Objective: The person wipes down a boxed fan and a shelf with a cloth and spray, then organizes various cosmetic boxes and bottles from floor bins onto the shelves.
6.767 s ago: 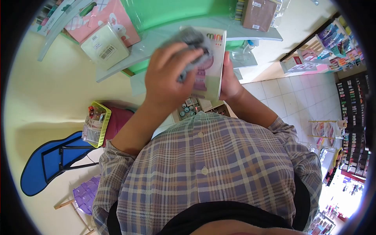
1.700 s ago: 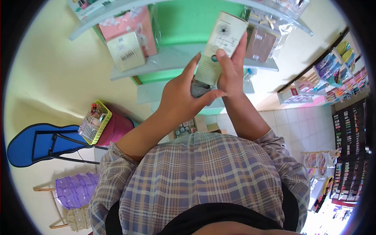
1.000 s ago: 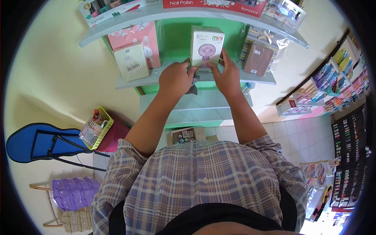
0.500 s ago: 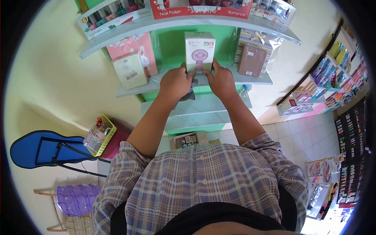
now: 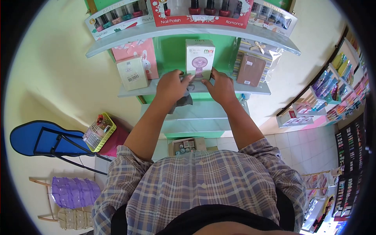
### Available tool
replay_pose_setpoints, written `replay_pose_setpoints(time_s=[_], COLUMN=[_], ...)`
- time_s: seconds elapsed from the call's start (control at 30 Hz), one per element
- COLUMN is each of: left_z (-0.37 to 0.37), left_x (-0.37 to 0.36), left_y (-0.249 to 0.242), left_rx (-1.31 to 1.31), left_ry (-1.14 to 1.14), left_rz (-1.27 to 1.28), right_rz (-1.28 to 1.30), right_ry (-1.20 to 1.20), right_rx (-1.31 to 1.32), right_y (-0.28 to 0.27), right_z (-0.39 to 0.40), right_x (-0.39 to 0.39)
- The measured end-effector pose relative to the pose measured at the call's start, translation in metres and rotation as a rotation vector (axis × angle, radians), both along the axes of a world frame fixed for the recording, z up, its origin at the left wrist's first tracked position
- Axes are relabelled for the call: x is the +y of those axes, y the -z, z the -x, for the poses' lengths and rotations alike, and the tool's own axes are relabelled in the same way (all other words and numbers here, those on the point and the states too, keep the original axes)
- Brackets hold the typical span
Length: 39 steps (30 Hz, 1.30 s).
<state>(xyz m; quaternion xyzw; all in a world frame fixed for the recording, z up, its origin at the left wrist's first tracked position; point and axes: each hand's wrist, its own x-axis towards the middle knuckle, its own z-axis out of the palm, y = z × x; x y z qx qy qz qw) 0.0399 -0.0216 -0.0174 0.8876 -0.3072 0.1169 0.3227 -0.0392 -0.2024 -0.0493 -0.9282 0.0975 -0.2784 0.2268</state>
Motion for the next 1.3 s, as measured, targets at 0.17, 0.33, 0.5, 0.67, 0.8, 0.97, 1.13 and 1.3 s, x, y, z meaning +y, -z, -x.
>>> replay_pose_setpoints(time_s=[0.17, 0.33, 0.5, 0.67, 0.8, 0.97, 1.13, 1.3], left_z=[0.009, -0.012, -0.017, -0.018, -0.012, -0.005, 0.015, 0.014], left_x=[0.011, 0.006, 0.003, 0.001, -0.001, -0.002, -0.005, -0.008], left_y=[-0.059, -0.074, -0.064, -0.053, -0.042, -0.009, -0.006, -0.007], left_rx=[-0.109, -0.2, -0.141, -0.156, -0.016, -0.181, -0.037, 0.014], left_ry=[-0.07, 0.212, 0.191, 0.262, 0.193, -0.03, 0.001, -0.056], left_rz=[0.072, -0.015, 0.027, 0.188, 0.104, 0.127, -0.142, -0.176], right_rz=[0.036, 0.078, 0.072, 0.125, 0.065, 0.064, 0.176, 0.065], right_ry=[0.042, 0.059, 0.057, 0.091, 0.044, 0.081, 0.184, 0.169], right_rx=[-0.022, -0.039, -0.041, -0.019, -0.018, -0.022, 0.019, 0.036], right_y=[-0.004, -0.002, -0.002, 0.0, 0.0, 0.001, 0.002, 0.0], right_z=[0.005, 0.005, 0.004, 0.002, 0.002, 0.006, 0.012, 0.007], right_x=[0.001, 0.003, 0.006, 0.004, 0.002, 0.004, 0.009, 0.002])
